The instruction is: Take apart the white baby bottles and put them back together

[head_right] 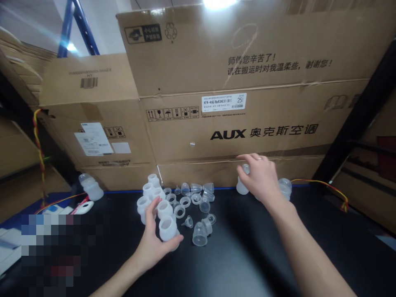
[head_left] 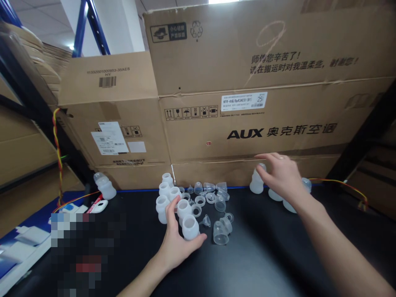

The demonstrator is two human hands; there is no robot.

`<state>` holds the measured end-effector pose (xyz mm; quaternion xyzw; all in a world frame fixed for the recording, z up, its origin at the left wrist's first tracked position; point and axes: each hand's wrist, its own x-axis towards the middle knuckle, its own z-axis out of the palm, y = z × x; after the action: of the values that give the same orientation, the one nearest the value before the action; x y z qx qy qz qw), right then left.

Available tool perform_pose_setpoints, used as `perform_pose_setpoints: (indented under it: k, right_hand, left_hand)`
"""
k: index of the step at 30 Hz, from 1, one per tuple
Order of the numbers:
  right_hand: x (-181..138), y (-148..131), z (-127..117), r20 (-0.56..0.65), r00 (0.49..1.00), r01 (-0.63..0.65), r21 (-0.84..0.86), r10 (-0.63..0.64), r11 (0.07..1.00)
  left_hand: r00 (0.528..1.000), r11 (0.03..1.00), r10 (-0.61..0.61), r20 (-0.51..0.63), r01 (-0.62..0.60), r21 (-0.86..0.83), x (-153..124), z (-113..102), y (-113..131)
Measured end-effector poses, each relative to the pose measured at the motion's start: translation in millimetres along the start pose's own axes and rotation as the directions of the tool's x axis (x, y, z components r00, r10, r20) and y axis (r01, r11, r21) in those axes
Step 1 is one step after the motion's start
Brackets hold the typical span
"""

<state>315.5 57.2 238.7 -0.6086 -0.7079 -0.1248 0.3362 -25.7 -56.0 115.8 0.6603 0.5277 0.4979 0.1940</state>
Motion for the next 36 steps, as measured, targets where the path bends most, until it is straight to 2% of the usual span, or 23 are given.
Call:
perform_pose_setpoints:
  k: [4, 6, 8, 10, 13, 16, 19, 23, 28, 32, 34, 36]
  right_hand:
    - [-5, 29, 6, -0.147, 0.976, -0.195, -0.250, 0.162, 0.949]
    - [-7, 44, 6, -0.139, 0.952, -0.303, -0.303, 0.272, 0.903]
    - [-8, 60, 4, -0.039, 0.919, -0.385, -0.301, 0.392, 0.872]
    - [-7, 75, 1, 0.099, 0.884, -0.421, -0.250, 0.456, 0.872]
    - [-6, 90, -1, 0.227, 0.860, -0.426, -0.174, 0.457, 0.888]
    - [-6, 92, 0, 0.268, 0.846, -0.435, -0.151, 0.460, 0.888]
    - [-6, 88, 4, 0.257, 0.845, -0.443, -0.156, 0.469, 0.883]
    - [-7, 84, 6, 0.162, 0.874, -0.438, -0.145, 0.458, 0.887]
    - [-1, 72, -7, 0.018, 0.895, -0.447, 0.046, 0.447, 0.893]
    - [1, 38, -36, -0.060, 0.938, -0.310, 0.299, 0.342, 0.902]
    - [-3, 13, -56, -0.037, 0.962, -0.230, 0.420, 0.269, 0.878]
    - [-10, -17, -73, 0.058, 0.990, -0.140, 0.545, 0.129, 0.827]
  left_hand:
    - [0.972, 0.958, 0.216, -0.096, -0.192, 0.211, 1, 1, -1]
    - [0.957, 0.932, 0.261, -0.130, -0.214, 0.292, 1, 1, -1]
    - [0.950, 0.913, 0.271, -0.156, -0.203, 0.353, 3, 2, -2]
    - [0.943, 0.897, 0.284, -0.174, -0.197, 0.396, 4, 1, -2]
    - [0.935, 0.879, 0.304, -0.185, -0.199, 0.434, 6, 1, -2]
    - [0.930, 0.872, 0.301, -0.208, -0.181, 0.454, 7, 1, -3]
    - [0.923, 0.874, 0.289, -0.254, -0.147, 0.463, 7, 2, -6]
    - [0.907, 0.879, 0.295, -0.300, -0.135, 0.456, 8, 1, -5]
    - [0.852, 0.871, 0.402, -0.336, -0.243, 0.427, 3, -5, 7]
    - [0.763, 0.803, 0.575, -0.295, -0.459, 0.379, -13, -6, 18]
    - [0.757, 0.796, 0.600, -0.260, -0.530, 0.292, -21, -3, 22]
    - [0.786, 0.818, 0.575, -0.226, -0.564, 0.119, -27, 0, 25]
